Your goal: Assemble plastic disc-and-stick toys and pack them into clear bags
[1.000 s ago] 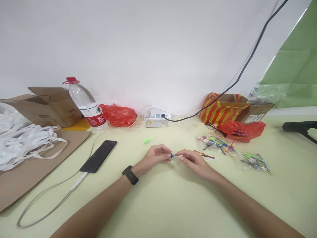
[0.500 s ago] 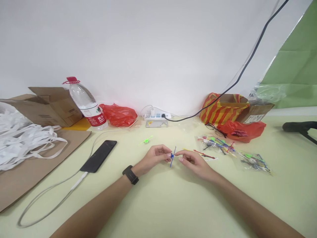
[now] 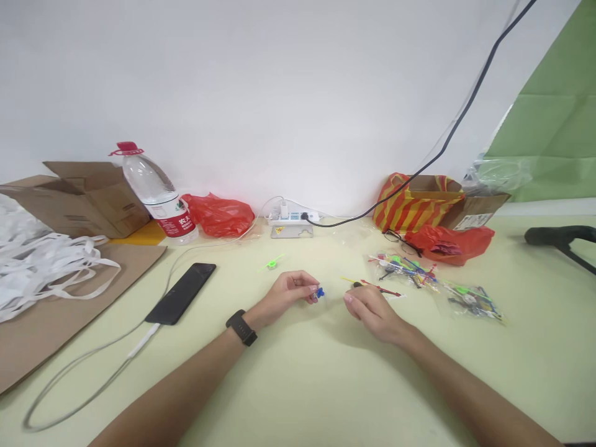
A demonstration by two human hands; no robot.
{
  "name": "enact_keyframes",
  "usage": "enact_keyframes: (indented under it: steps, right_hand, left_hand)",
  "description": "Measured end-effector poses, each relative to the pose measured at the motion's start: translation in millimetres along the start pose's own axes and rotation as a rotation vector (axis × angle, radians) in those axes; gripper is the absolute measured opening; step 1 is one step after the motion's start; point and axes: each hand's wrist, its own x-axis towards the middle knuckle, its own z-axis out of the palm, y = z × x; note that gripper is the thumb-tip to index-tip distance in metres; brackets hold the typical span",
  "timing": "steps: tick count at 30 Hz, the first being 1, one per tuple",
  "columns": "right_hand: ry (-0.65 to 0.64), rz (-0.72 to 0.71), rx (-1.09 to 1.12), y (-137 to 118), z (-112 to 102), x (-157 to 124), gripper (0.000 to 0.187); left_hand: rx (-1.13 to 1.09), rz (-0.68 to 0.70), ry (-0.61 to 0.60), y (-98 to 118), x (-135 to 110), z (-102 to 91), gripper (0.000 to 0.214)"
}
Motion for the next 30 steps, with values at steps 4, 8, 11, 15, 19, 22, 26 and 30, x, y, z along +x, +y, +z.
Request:
enact_keyframes:
  steps: [4, 8, 11, 15, 19, 22, 26, 30]
  right_hand:
    - [0.014, -0.009, 0.043, 1.2, -3.2, 1.0, 0.052]
    - [0.005, 0.001, -0.035, 1.4, -1.3, 1.2, 0.048]
    - [0.017, -0.007, -0.093, -0.3, -0.3, 1.4, 0.046]
    - [0.02, -0.008, -0.112, -1.5, -1.2, 1.5, 0.046]
    - [0.019, 0.009, -0.094, -0.8, -1.9, 1.2, 0.045]
    - [0.034, 0.07, 0.009, -2.4, -0.7, 1.9, 0.036]
    - [0.137, 0.231, 0.425, -6.7, 3.8, 5.4, 0.041]
    - [0.089, 0.4, 0.822, -4.2, 5.0, 7.6, 0.047]
  left_hand:
    - [0.01, 0.007, 0.0, 1.8, -0.4, 0.5, 0.026]
    - [0.024, 0.021, 0.022, 3.0, -0.6, 2.3, 0.027]
    - [0.045, 0.018, 0.037, 3.0, -0.2, 4.3, 0.025]
    - [0.06, 0.014, 0.052, 1.0, 0.6, 5.9, 0.025]
    - [0.05, 0.01, 0.042, -2.0, 1.3, 3.5, 0.025]
    - [0.002, 0.03, 0.023, -3.0, 1.3, 0.5, 0.024]
    - [-0.037, 0.052, -0.019, -1.2, -0.2, -0.7, 0.024]
    - [-0.038, 0.069, -0.027, 0.5, -1.7, -0.2, 0.025]
